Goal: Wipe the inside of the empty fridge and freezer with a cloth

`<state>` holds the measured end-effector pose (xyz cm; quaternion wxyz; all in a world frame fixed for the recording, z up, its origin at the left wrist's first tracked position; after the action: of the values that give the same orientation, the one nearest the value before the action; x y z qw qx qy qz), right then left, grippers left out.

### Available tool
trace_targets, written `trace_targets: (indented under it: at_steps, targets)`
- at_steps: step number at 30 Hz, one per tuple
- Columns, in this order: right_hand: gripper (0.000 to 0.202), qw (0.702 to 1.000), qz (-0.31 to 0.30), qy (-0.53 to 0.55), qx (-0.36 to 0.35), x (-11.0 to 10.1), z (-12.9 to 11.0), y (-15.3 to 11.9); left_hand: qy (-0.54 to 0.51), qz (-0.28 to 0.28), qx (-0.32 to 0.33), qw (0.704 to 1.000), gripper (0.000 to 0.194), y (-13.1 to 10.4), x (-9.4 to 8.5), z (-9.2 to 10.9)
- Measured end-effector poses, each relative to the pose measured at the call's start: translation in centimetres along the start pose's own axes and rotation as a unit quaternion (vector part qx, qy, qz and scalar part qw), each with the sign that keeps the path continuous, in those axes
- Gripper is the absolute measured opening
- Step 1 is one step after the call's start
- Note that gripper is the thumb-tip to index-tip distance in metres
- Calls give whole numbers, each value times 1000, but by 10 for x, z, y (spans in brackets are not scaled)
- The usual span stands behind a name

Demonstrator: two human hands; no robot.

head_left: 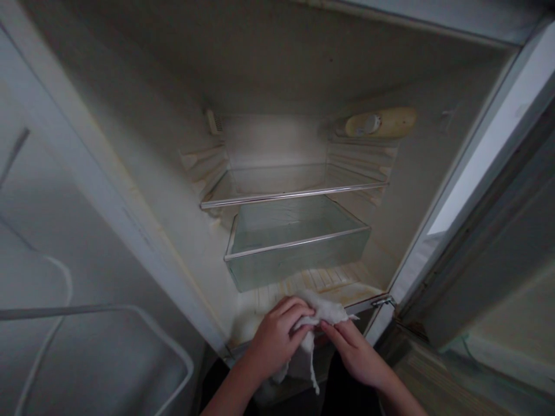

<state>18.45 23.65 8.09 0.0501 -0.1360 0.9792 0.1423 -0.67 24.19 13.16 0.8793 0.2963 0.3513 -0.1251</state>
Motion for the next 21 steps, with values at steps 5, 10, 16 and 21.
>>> trace_targets:
  at_steps: [5, 10, 16, 21]
  targets:
    - [38, 996, 50, -60, -51, -20, 17, -6, -157, -3, -89, 984, 18, 3, -8, -9]
    - [40, 979, 154, -125, -52, -51, 29, 5, -176, 192, -156, 953, 17, 4, -24, -32]
    - [23, 936, 243, -192, -168, -29, 31, -15, -144, 205, -70, 966, 19, 16, -22, -8]
    - [29, 981, 125, -94, -110, 24, 62, -31, -129, 117, -64, 983, 14, 23, 4, 21]
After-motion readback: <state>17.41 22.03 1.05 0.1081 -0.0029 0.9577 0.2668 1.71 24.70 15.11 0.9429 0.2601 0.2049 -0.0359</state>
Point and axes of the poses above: each hand's wrist, its own y-axis towards the middle knuckle, its own x-axis out of the palm, z = x × y, the point moved 3 cm from there along y, towards the middle knuckle, and after that the axes turned 7 degrees about y, right-handed, at the moved point
